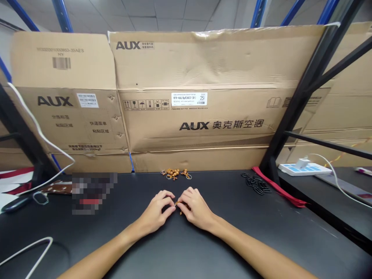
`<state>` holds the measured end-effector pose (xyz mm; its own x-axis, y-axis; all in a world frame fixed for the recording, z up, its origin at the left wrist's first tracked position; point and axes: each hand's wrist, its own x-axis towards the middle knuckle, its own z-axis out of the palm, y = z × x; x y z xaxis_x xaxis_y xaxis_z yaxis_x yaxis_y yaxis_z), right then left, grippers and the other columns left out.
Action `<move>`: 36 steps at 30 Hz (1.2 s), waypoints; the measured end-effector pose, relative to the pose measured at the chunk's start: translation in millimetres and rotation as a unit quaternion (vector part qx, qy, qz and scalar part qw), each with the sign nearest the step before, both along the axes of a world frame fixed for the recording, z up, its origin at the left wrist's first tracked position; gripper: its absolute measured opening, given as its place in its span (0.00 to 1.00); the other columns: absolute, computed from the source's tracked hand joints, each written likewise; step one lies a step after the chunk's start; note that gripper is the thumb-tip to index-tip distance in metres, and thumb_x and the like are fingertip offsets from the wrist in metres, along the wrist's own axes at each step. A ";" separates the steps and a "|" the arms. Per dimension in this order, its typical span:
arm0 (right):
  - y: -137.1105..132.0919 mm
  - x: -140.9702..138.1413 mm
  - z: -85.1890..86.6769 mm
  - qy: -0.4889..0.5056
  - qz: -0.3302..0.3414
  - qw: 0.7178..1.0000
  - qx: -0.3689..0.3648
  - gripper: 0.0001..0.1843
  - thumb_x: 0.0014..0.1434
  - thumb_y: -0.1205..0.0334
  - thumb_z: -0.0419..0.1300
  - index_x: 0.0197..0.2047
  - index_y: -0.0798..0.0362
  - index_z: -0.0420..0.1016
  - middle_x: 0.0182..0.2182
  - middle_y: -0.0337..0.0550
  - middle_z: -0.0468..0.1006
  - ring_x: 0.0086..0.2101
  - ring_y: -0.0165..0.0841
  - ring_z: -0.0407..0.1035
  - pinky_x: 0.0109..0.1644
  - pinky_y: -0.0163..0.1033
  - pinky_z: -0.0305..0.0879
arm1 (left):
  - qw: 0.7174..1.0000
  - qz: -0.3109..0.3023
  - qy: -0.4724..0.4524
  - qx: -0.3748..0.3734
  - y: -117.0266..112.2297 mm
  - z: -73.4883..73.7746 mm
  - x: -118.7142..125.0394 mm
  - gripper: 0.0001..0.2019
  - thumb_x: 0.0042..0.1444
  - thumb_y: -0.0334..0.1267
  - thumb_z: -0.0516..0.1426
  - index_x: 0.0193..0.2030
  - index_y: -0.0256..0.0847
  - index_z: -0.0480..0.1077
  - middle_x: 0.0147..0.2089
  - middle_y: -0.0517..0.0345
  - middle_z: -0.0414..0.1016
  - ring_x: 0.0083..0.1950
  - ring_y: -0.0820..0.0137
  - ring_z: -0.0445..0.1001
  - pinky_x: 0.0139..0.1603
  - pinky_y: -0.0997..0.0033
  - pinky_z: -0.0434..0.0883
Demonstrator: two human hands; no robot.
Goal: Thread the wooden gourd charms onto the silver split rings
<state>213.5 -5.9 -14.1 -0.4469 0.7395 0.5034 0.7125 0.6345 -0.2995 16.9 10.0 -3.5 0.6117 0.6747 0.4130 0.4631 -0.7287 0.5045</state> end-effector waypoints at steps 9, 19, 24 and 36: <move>3.9 2.4 1.5 0.054 0.003 0.996 -0.069 0.08 0.63 0.62 0.56 0.32 0.52 0.72 0.30 0.40 0.74 0.36 0.34 0.63 0.40 0.40 0.57 | 1.000 0.015 -0.004 -0.011 3.1 -1.3 -1.3 0.07 0.61 0.37 0.53 0.34 0.42 0.72 0.48 0.53 0.70 0.48 0.64 0.69 0.52 0.61 0.65; 6.0 1.5 2.4 0.086 -0.007 0.989 -0.116 0.08 0.60 0.65 0.57 0.28 0.52 0.72 0.27 0.38 0.74 0.34 0.33 0.64 0.41 0.39 0.59 | 1.000 0.009 0.019 0.016 3.2 -1.9 -0.9 0.07 0.60 0.35 0.54 0.34 0.43 0.72 0.48 0.55 0.70 0.49 0.65 0.69 0.52 0.62 0.65; 7.1 1.1 -1.6 0.071 -0.036 0.993 -0.092 0.09 0.60 0.67 0.55 0.28 0.52 0.70 0.27 0.38 0.74 0.34 0.33 0.64 0.41 0.40 0.57 | 0.999 0.005 0.035 0.030 2.2 -2.9 -0.8 0.08 0.61 0.36 0.53 0.35 0.43 0.72 0.49 0.55 0.69 0.49 0.64 0.68 0.53 0.61 0.64; 5.9 2.9 -6.4 -0.011 -0.031 0.996 0.085 0.16 0.60 0.62 0.55 0.21 0.53 0.65 0.21 0.40 0.71 0.25 0.30 0.61 0.33 0.36 0.53 | 0.987 0.044 0.106 0.113 0.4 -4.4 -2.7 0.05 0.60 0.35 0.53 0.33 0.41 0.64 0.36 0.57 0.68 0.36 0.66 0.66 0.40 0.65 0.64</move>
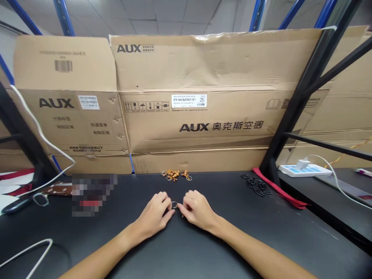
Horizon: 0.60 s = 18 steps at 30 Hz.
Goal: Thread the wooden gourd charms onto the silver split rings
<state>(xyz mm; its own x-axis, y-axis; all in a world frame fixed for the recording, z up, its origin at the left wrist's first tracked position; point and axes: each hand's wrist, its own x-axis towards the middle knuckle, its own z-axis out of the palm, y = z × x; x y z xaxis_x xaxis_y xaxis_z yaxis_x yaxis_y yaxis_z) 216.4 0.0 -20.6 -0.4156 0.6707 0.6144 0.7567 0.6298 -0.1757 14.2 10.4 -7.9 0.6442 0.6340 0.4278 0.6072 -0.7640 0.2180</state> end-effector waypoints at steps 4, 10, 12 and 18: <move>-3.0 -0.5 -3.7 -0.030 0.016 0.997 0.070 0.23 0.59 0.65 0.53 0.13 0.55 0.61 0.12 0.37 0.66 0.16 0.25 0.55 0.27 0.36 0.45 | 0.998 -0.026 0.060 0.003 -1.1 0.5 0.0 0.12 0.62 0.36 0.51 0.26 0.41 0.60 0.28 0.60 0.66 0.30 0.69 0.63 0.35 0.68 0.61; -13.1 -1.0 2.7 -0.101 0.045 0.993 0.047 0.20 0.53 0.65 0.54 0.12 0.55 0.62 0.12 0.38 0.69 0.14 0.24 0.56 0.24 0.36 0.40 | 0.997 -0.020 0.071 -0.004 -1.3 1.0 -0.3 0.13 0.63 0.37 0.51 0.26 0.41 0.59 0.26 0.60 0.66 0.29 0.69 0.63 0.32 0.70 0.60; -13.6 -1.7 5.1 -0.137 0.026 0.990 0.013 0.18 0.53 0.65 0.54 0.13 0.55 0.65 0.13 0.40 0.71 0.15 0.25 0.59 0.24 0.36 0.42 | 0.997 -0.019 0.071 -0.004 -1.7 0.9 -0.3 0.13 0.63 0.38 0.51 0.26 0.41 0.60 0.26 0.60 0.66 0.29 0.69 0.63 0.33 0.70 0.60; -1.6 3.8 7.4 -0.100 -0.072 0.990 -0.070 0.17 0.64 0.55 0.50 0.43 0.55 0.76 0.45 0.52 0.77 0.45 0.40 0.70 0.47 0.41 0.61 | 0.998 0.010 0.057 0.007 -2.8 5.8 -0.5 0.10 0.63 0.40 0.51 0.31 0.41 0.65 0.33 0.58 0.70 0.34 0.66 0.67 0.39 0.66 0.65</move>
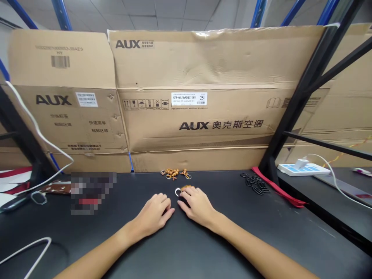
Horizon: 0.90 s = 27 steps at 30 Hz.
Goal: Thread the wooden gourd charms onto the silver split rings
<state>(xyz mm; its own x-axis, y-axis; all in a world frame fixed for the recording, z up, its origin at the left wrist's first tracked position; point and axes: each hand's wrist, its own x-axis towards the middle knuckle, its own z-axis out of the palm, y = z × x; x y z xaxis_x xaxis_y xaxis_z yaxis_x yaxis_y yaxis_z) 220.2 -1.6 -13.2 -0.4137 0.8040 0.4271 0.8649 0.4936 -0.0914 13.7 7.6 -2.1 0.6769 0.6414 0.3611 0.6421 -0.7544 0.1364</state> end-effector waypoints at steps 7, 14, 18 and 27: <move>5.4 10.1 -3.7 0.040 0.031 0.987 -0.151 0.34 0.63 0.41 0.45 0.64 0.56 0.58 0.65 0.52 0.53 0.64 0.44 0.46 0.66 0.51 0.44 | 0.999 0.007 -0.018 -0.031 10.8 -7.6 -9.8 0.20 0.62 0.47 0.51 0.58 0.43 0.64 0.61 0.50 0.65 0.61 0.58 0.63 0.60 0.55 0.62; 5.8 8.9 -4.0 0.045 0.030 0.987 -0.154 0.36 0.63 0.40 0.46 0.65 0.57 0.58 0.65 0.54 0.53 0.65 0.45 0.45 0.67 0.52 0.43 | 1.000 0.013 0.003 -0.028 14.1 -14.8 -12.1 0.23 0.64 0.50 0.47 0.61 0.43 0.63 0.65 0.51 0.62 0.65 0.58 0.60 0.64 0.54 0.60; 5.9 9.0 -4.8 0.048 0.029 0.987 -0.149 0.35 0.63 0.41 0.46 0.64 0.56 0.59 0.65 0.53 0.54 0.64 0.45 0.45 0.67 0.52 0.44 | 0.999 0.016 0.010 -0.027 13.1 -12.8 -11.5 0.23 0.64 0.50 0.47 0.61 0.42 0.63 0.65 0.50 0.62 0.65 0.58 0.60 0.64 0.54 0.60; 5.1 9.1 -3.3 0.044 0.029 0.988 -0.147 0.35 0.63 0.41 0.46 0.64 0.57 0.59 0.65 0.54 0.54 0.64 0.45 0.46 0.66 0.52 0.44 | 1.000 0.012 0.005 -0.021 13.4 -12.9 -11.4 0.22 0.64 0.49 0.48 0.60 0.42 0.64 0.64 0.49 0.63 0.64 0.58 0.61 0.63 0.53 0.61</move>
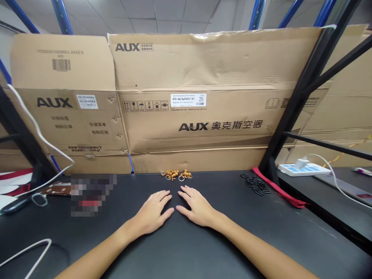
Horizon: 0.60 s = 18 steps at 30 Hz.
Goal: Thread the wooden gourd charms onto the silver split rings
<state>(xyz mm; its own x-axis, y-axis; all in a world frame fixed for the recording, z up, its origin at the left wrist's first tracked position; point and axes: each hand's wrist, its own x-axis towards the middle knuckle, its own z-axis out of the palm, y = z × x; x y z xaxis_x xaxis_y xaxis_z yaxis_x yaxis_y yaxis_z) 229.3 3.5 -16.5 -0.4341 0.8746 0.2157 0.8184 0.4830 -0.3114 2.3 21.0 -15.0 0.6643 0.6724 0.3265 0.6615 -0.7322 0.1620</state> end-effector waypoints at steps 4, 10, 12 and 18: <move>0.3 0.0 -1.0 0.000 -0.001 1.000 0.002 0.35 0.63 0.41 0.46 0.64 0.56 0.59 0.65 0.54 0.54 0.64 0.45 0.46 0.66 0.52 0.44 | 1.000 0.000 0.001 0.000 -0.7 1.2 0.5 0.23 0.64 0.49 0.48 0.61 0.41 0.64 0.64 0.49 0.62 0.64 0.58 0.60 0.63 0.53 0.61; 0.2 -0.5 -1.8 0.003 -0.001 1.000 0.005 0.34 0.63 0.42 0.47 0.64 0.56 0.59 0.65 0.53 0.55 0.64 0.45 0.46 0.66 0.53 0.45 | 1.000 -0.002 -0.004 -0.004 -0.9 1.3 0.4 0.22 0.64 0.49 0.48 0.61 0.41 0.64 0.64 0.49 0.62 0.64 0.57 0.60 0.63 0.52 0.61; 0.2 -0.6 -1.6 0.003 -0.001 1.000 0.006 0.34 0.63 0.42 0.47 0.64 0.57 0.59 0.64 0.54 0.55 0.64 0.45 0.46 0.66 0.53 0.45 | 1.000 -0.002 -0.007 -0.002 -0.8 0.7 0.2 0.22 0.64 0.49 0.49 0.60 0.42 0.64 0.64 0.49 0.63 0.64 0.57 0.61 0.63 0.52 0.61; 0.1 -0.2 -0.3 0.002 0.000 1.000 0.003 0.34 0.63 0.42 0.48 0.64 0.56 0.60 0.64 0.53 0.55 0.64 0.45 0.46 0.66 0.52 0.45 | 1.000 -0.001 -0.001 -0.003 -0.7 0.8 0.0 0.22 0.64 0.49 0.48 0.61 0.41 0.64 0.64 0.49 0.62 0.64 0.58 0.60 0.64 0.53 0.61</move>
